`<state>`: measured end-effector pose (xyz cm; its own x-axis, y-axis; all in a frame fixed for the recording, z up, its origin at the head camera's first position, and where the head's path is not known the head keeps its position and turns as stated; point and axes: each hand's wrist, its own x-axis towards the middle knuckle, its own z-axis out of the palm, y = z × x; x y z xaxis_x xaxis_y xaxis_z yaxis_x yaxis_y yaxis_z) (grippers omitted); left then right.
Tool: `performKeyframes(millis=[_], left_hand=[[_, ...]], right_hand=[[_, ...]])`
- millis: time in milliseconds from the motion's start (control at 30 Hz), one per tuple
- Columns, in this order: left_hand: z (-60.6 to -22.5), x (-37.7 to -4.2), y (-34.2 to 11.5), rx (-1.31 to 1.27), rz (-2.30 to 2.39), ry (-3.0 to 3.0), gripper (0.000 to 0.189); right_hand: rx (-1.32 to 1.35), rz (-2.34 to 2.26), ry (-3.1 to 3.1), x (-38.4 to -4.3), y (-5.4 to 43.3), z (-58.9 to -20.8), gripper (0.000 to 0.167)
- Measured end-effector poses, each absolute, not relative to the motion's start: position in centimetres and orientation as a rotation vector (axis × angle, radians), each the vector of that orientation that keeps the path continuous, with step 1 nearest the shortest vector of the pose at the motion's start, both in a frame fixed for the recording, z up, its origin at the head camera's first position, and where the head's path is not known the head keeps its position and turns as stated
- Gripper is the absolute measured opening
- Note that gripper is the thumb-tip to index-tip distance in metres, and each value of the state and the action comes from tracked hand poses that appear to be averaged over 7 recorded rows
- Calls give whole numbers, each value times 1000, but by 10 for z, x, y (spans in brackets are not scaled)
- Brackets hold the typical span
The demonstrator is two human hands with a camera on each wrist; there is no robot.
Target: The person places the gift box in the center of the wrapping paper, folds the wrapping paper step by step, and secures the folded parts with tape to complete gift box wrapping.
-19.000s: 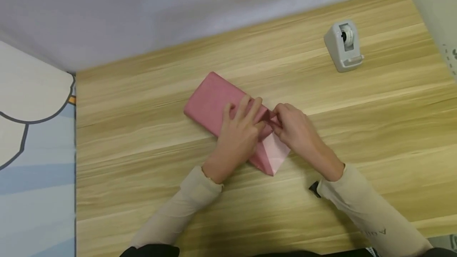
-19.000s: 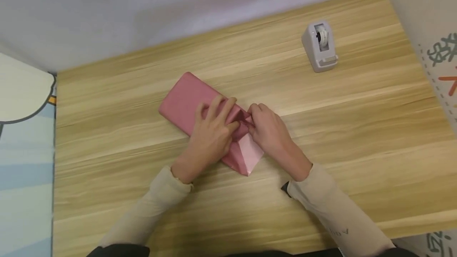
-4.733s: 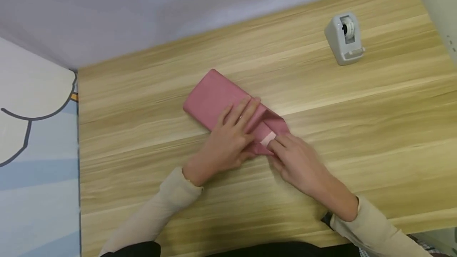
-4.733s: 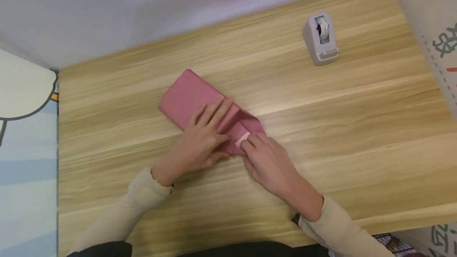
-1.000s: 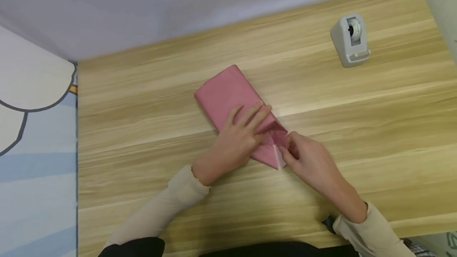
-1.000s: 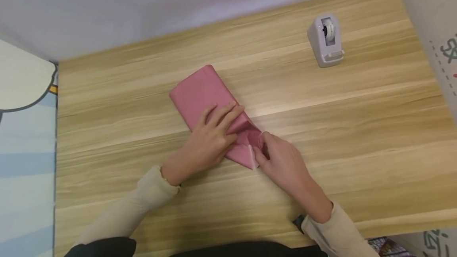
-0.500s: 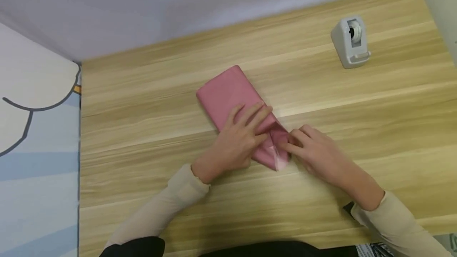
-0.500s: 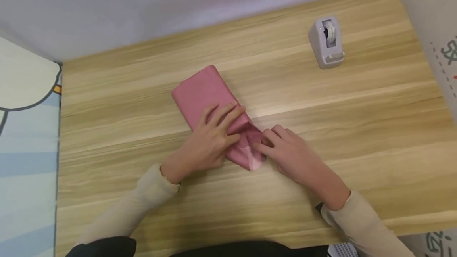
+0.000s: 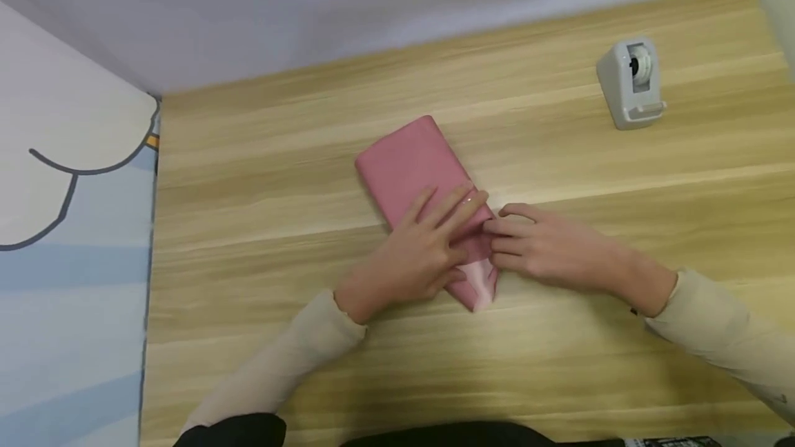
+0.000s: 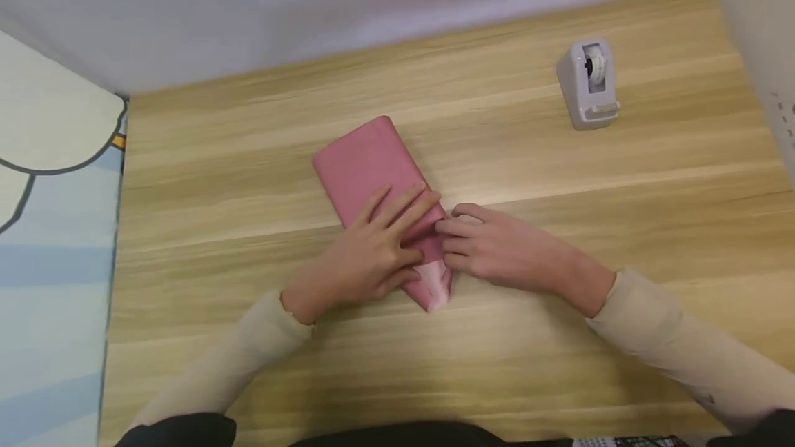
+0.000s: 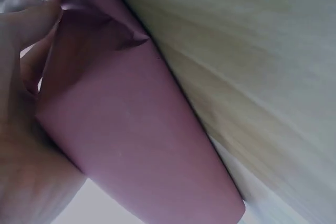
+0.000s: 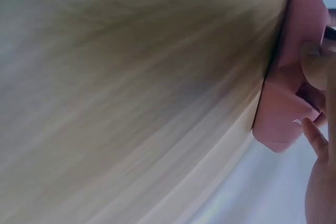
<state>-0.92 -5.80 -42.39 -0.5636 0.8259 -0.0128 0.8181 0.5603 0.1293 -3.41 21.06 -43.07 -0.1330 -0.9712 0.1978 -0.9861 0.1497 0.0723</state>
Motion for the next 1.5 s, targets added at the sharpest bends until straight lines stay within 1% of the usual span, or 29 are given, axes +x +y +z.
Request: performKeyframes(millis=[100,233,367,433,533,567,733,767,900,1100,1267,1367,1500], left_hand=[[-426,-8,-57,1448,176,2709,26],[-427,-8,-58,1467,167,2720,42],[-428,-10,-60,1493,163,2709,53],[-429,-10,-61,1506,153,2700,56],[-432,-11,-61,1521,160,2700,51],[-432,-11,-61,1522,159,2706,48],[-434,-10,-61,1493,189,2754,35],[-434,-10,-61,1484,193,2760,34],[-435,-9,-62,1479,214,2768,31],[-434,-6,-63,1518,296,2753,25],[-432,-2,-64,1561,281,2736,33],[-432,0,-63,1541,197,2752,41],[-435,4,-60,1508,40,2790,45]], right_hand=[[1909,214,-2248,-34,209,-432,28],[1852,322,-2279,-31,205,-434,30],[1767,355,-2267,-27,200,-438,26],[1728,352,-2248,-25,198,-440,29],[1690,329,-2245,-21,196,-442,35],[1688,317,-2256,-21,196,-442,34],[1754,173,-2356,-22,196,-435,15],[1770,149,-2376,-22,196,-433,14],[1786,77,-2431,-23,194,-428,18],[1698,13,-2488,-20,186,-426,9],[1623,18,-2533,-18,182,-427,17],[1605,28,-2539,-17,180,-429,22],[1599,106,-2513,-17,185,-435,26]])
